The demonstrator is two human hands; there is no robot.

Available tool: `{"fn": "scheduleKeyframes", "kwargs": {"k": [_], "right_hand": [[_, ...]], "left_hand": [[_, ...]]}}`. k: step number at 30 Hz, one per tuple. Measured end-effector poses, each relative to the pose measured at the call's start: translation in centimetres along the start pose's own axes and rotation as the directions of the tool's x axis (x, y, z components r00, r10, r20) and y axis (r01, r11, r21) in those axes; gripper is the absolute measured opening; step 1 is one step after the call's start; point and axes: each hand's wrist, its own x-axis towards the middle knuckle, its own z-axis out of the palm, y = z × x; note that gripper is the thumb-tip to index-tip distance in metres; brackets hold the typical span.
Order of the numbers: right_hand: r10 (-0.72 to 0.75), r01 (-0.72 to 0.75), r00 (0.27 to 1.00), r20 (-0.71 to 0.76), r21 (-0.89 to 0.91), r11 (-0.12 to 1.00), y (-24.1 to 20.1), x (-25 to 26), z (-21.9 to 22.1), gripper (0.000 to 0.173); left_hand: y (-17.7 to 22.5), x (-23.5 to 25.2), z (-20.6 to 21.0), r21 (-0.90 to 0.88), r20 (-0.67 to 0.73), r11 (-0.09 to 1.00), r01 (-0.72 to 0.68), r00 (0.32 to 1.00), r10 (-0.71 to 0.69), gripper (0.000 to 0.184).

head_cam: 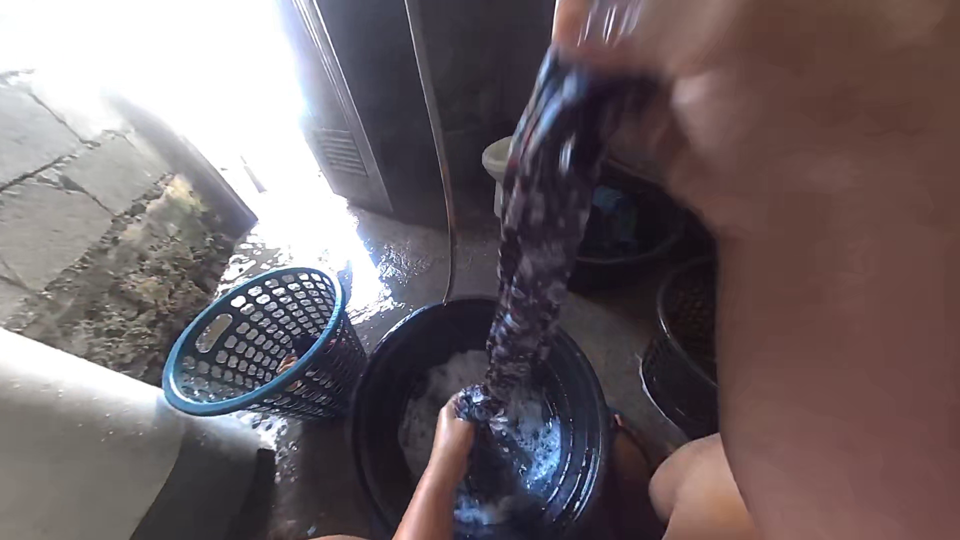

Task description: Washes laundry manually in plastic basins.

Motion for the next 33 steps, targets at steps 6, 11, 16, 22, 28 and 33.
{"fn": "scheduleKeyframes", "kwargs": {"k": [6, 11, 16, 22, 28, 33], "right_hand": [[0.67, -0.509, 0.681, 0.296, -0.468, 0.723, 20.2, -15.1, 2.9, 0.023], [0.941, -0.421, 0.083, 0.327, -0.844, 0.331, 30.8, -25.2, 3.2, 0.063], [0.896, -0.481, 0.107, 0.432, -0.766, 0.427, 30.6, -25.9, 3.2, 0.058], [0.873, -0.454, 0.12, 0.473, -0.756, 0.472, 31.1, -27.6, 3.6, 0.073], [0.774, -0.573, 0.386, 0.502, -0.527, 0.628, 33.3, -30.5, 5.6, 0.135], [0.752, -0.742, 0.538, 0.382, -0.209, 0.637, 28.3, -26.8, 8.4, 0.065]], "left_hand": [[14.3, -4.1, -1.2, -0.276, -0.106, 0.951, -0.14, 0.988, 0.115, 0.025], [8.3, -0.4, -1.9, 0.232, -0.051, 0.972, -0.041, 0.997, 0.054, 0.033], [-11.9, 0.3, -1.8, 0.652, -0.069, 0.611, 0.449, 0.837, -0.542, 0.052], [-14.3, 0.4, -1.6, 0.425, -0.015, 0.786, 0.45, 0.871, -0.491, 0.042], [7.7, -3.2, -1.2, -0.406, 0.146, 0.914, -0.021, 0.985, 0.087, 0.036], [9.1, -3.7, -5.8, -0.747, -0.248, 0.664, -0.033, 0.94, -0.233, 0.051]]}}
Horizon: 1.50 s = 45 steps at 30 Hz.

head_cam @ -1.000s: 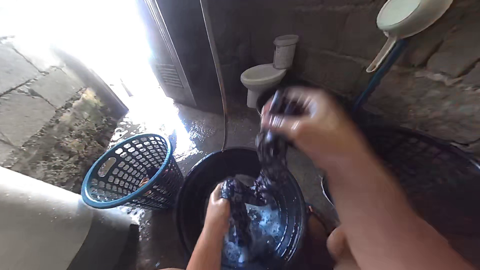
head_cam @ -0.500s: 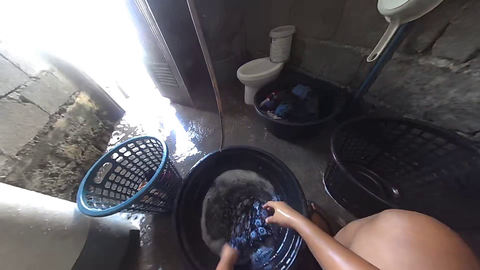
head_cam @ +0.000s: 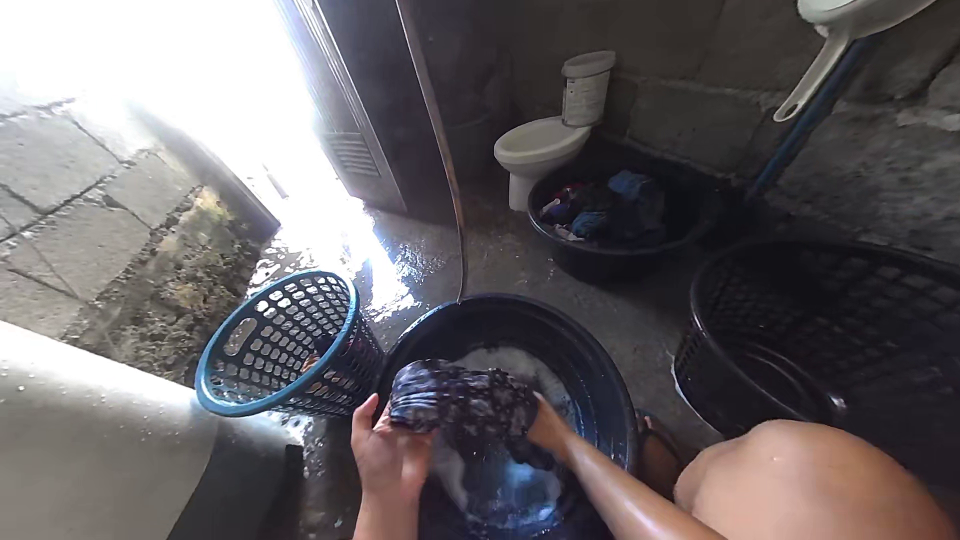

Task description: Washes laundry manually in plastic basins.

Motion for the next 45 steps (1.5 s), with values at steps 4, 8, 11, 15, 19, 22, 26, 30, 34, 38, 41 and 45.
{"fn": "scheduleKeyframes", "kwargs": {"k": [4, 8, 11, 15, 19, 22, 26, 30, 34, 38, 41, 45], "right_hand": [[-0.045, 0.074, 0.996, -0.079, 0.414, 0.907, -6.0, -1.7, 0.9, 0.057], [-0.223, 0.207, 0.974, -0.045, 0.579, 0.788, -7.9, -3.2, 1.7, 0.056], [-0.185, 0.165, 0.982, -0.04, 0.663, 0.73, -5.5, -3.2, -1.2, 0.041], [0.068, -0.14, 0.984, 0.165, 0.478, 0.867, 1.4, -1.8, -5.8, 0.089], [0.188, -0.379, 0.925, 0.331, 0.768, 0.517, 1.4, -2.3, -1.9, 0.066], [0.023, -0.338, 0.939, 0.343, 0.908, 0.249, -0.3, -1.9, 0.3, 0.084], [0.152, -0.181, 0.979, 0.137, 0.929, 0.324, -4.1, -1.2, -0.2, 0.047], [0.082, 0.017, 0.99, -0.111, 0.687, 0.726, -9.2, -1.7, -1.3, 0.035], [-0.498, 0.504, 0.86, -0.114, 0.03, 0.863, -12.1, -2.8, -0.6, 0.029], [-0.644, 0.611, 0.753, 0.136, -0.508, 0.607, -14.6, -5.5, 1.2, 0.026], [-0.671, 0.665, 0.695, 0.257, -0.585, 0.464, -14.3, -6.4, 3.0, 0.015], [-0.55, 0.661, 0.738, 0.392, -0.586, 0.469, -12.1, -7.3, 5.6, 0.01]], "left_hand": [[-6.0, 2.0, -3.2, 0.276, -0.285, 0.928, 0.251, 0.943, -0.171, 0.068], [-10.0, 3.6, -3.3, -0.1, 0.093, 0.912, 0.397, 0.917, -0.389, 0.079], [-8.0, 5.5, -1.2, -0.193, 0.222, 0.936, 0.294, 0.943, -0.25, 0.065], [-4.1, 4.9, 2.9, 0.011, 0.183, 0.993, 0.118, 0.976, -0.118, 0.033], [-4.9, 0.8, 4.9, 0.304, 0.26, 0.949, -0.085, 0.966, 0.003, 0.048], [-5.7, -1.0, 3.4, 0.397, 0.326, 0.884, -0.246, 0.938, 0.114, 0.056], [-4.0, -0.3, -0.3, 0.34, 0.471, 0.903, -0.262, 0.879, 0.077, 0.061], [-2.6, 0.8, -0.9, 0.211, 0.316, 0.977, -0.013, 0.947, -0.056, 0.036], [-2.4, 2.6, 1.6, 0.305, 0.186, 0.915, 0.262, 0.926, -0.328, 0.054], [-0.5, 5.5, 5.0, 0.882, 0.371, 0.469, -0.054, 0.693, -0.618, 0.031], [-1.3, 7.4, 8.0, 0.908, 0.307, 0.089, -0.408, 0.508, -0.805, 0.017], [-3.0, 5.2, 10.1, 0.696, 0.053, -0.396, -0.6, 0.592, -0.804, 0.029]]}}
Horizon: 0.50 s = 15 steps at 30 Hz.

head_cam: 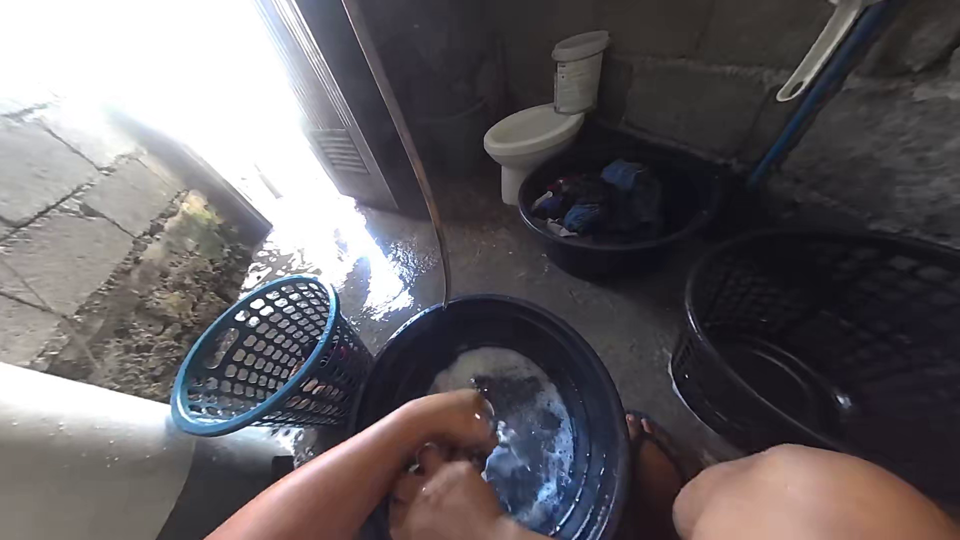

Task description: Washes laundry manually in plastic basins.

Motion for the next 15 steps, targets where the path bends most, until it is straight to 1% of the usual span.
{"fn": "scheduleKeyframes", "kwargs": {"k": [1, 2, 3, 4, 5, 6, 7, 8, 9, 10, 11, 12, 13, 14, 15], "right_hand": [[0.011, -0.013, 0.995, 0.096, 0.021, 1.0, -0.2, -0.1, 0.5, 0.013], [0.012, -0.018, 0.987, 0.159, 0.037, 0.999, -0.2, -0.1, 1.0, 0.016], [0.001, -0.014, 0.98, 0.199, 0.067, 0.998, -0.1, -0.2, 1.2, 0.018], [-0.022, 0.007, 0.983, 0.18, 0.082, 0.997, 0.1, -0.2, 1.5, 0.018], [-0.057, 0.05, 0.994, 0.095, 0.075, 0.996, 0.6, -0.3, 1.9, 0.017], [-0.094, 0.097, 0.995, -0.044, 0.068, 0.993, 1.4, -0.2, 2.4, 0.014], [-0.114, 0.129, 0.98, -0.165, 0.083, 0.988, 2.4, 0.1, 2.6, 0.015], [-0.085, 0.113, 0.971, -0.225, 0.112, 0.987, 3.3, 0.4, 2.4, 0.02], [0.006, 0.022, 0.982, -0.187, 0.149, 0.989, 3.9, 0.6, 1.7, 0.031], [0.117, -0.102, 0.991, -0.068, 0.187, 0.977, 4.5, 0.7, 0.7, 0.048], [0.217, -0.227, 0.974, 0.069, 0.205, 0.952, 5.2, 0.8, 0.0, 0.061], [0.293, -0.324, 0.94, 0.172, 0.195, 0.926, 5.9, 0.8, -0.1, 0.067], [0.351, -0.396, 0.901, 0.255, 0.155, 0.905, 6.6, 0.6, 0.3, 0.069], [0.391, -0.444, 0.858, 0.332, 0.099, 0.891, 7.1, 0.3, 0.9, 0.068], [0.416, -0.475, 0.809, 0.417, 0.045, 0.879, 7.5, -0.1, 1.5, 0.066]], "left_hand": [[0.5, 0.4, 0.8, 0.084, -0.003, 0.994, 0.069, 0.998, -0.069, 0.03], [0.8, 0.6, 1.5, 0.142, -0.015, 0.982, 0.122, 0.992, -0.121, 0.031], [0.7, 0.7, 2.0, 0.17, -0.039, 0.973, 0.158, 0.987, -0.153, 0.031], [0.4, 0.4, 2.1, 0.172, -0.084, 0.968, 0.182, 0.982, -0.17, 0.031], [-0.1, -0.5, 1.5, 0.145, -0.157, 0.968, 0.204, 0.971, -0.181, 0.032], [-0.7, -2.0, 0.5, 0.097, -0.244, 0.97, 0.223, 0.95, -0.194, 0.032], [-1.5, -4.0, -1.0, 0.037, -0.342, 0.969, 0.242, 0.915, -0.216, 0.03], [-2.3, -6.4, -2.5, -0.028, -0.449, 0.965, 0.259, 0.86, -0.244, 0.027], [-3.1, -9.2, -4.2, -0.1, -0.552, 0.956, 0.274, 0.784, -0.283, 0.024], [-4.2, -12.0, -5.7, -0.173, -0.659, 0.945, 0.278, 0.681, -0.321, 0.022], [-5.3, -14.7, -6.8, -0.249, -0.75, 0.932, 0.264, 0.556, -0.358, 0.022], [-6.6, -17.0, -7.6, -0.312, -0.827, 0.924, 0.223, 0.416, -0.379, 0.023], [-8.3, -18.8, -8.2, -0.328, -0.898, 0.931, 0.16, 0.255, -0.359, 0.023], [-10.2, -20.0, -8.7, -0.295, -0.948, 0.95, 0.097, 0.092, -0.304, 0.026], [-12.4, -20.7, -9.1, -0.255, -0.966, 0.966, 0.045, -0.045, -0.253, 0.032]]}}
